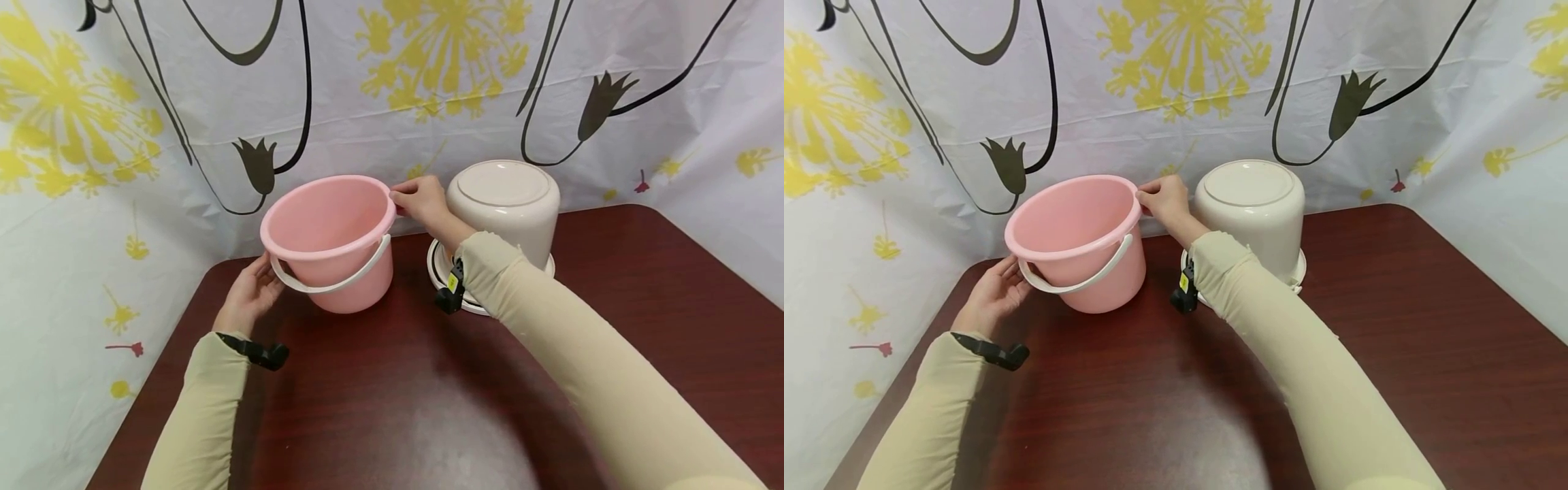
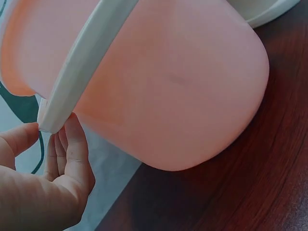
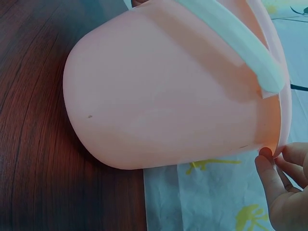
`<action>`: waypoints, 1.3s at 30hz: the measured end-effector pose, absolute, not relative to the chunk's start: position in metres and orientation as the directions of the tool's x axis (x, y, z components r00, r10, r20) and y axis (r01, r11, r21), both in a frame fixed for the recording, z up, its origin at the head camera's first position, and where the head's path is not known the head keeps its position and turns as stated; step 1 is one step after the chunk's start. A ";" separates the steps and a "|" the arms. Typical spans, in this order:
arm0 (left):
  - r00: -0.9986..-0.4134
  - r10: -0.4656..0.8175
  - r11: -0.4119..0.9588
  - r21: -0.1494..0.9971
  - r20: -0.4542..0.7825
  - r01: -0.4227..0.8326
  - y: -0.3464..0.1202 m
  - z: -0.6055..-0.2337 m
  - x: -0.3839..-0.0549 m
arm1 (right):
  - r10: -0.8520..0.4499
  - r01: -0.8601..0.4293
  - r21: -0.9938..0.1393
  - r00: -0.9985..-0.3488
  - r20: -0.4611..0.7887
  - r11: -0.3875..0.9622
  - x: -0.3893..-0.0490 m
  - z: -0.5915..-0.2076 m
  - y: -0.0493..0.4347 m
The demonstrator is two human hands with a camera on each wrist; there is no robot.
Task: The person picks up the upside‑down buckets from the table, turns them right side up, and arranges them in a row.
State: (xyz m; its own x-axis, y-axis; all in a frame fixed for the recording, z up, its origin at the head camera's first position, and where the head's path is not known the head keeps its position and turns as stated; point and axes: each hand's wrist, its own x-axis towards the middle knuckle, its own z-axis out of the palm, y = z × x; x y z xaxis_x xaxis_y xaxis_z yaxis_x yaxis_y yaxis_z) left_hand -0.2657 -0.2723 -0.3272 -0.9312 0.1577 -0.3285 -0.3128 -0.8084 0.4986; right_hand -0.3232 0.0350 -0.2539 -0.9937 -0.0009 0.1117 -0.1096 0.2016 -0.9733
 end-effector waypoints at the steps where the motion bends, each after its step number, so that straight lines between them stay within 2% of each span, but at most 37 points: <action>1: -0.931 0.156 -0.804 0.506 -0.330 -0.314 -0.273 -0.328 -0.265 | -0.002 -0.109 -0.974 -0.994 0.111 0.197 -0.323 -0.254 0.034; 22: -0.932 0.103 -0.764 0.573 -0.348 -0.298 -0.277 -0.332 -0.258 | -0.008 -0.097 -0.982 -0.995 0.097 0.163 -0.323 -0.257 0.024; 25: -0.934 0.074 -0.715 0.634 -0.349 -0.294 -0.276 -0.328 -0.256 | -0.014 -0.078 -0.990 -0.997 0.076 0.118 -0.324 -0.257 0.024; 30: -0.935 0.009 -0.554 0.777 -0.355 -0.300 -0.273 -0.320 -0.252 | -0.025 -0.053 -0.997 -0.998 0.051 0.060 -0.325 -0.257 0.027; 35: -0.938 -0.043 -0.411 0.862 -0.344 -0.297 -0.270 -0.311 -0.245 | -0.037 -0.056 -0.995 -0.998 0.053 0.087 -0.325 -0.256 0.034; 39: -0.946 -0.082 -0.375 0.889 -0.312 -0.261 -0.269 -0.304 -0.236 | -0.040 -0.068 -0.992 -0.997 0.064 0.105 -0.321 -0.254 0.042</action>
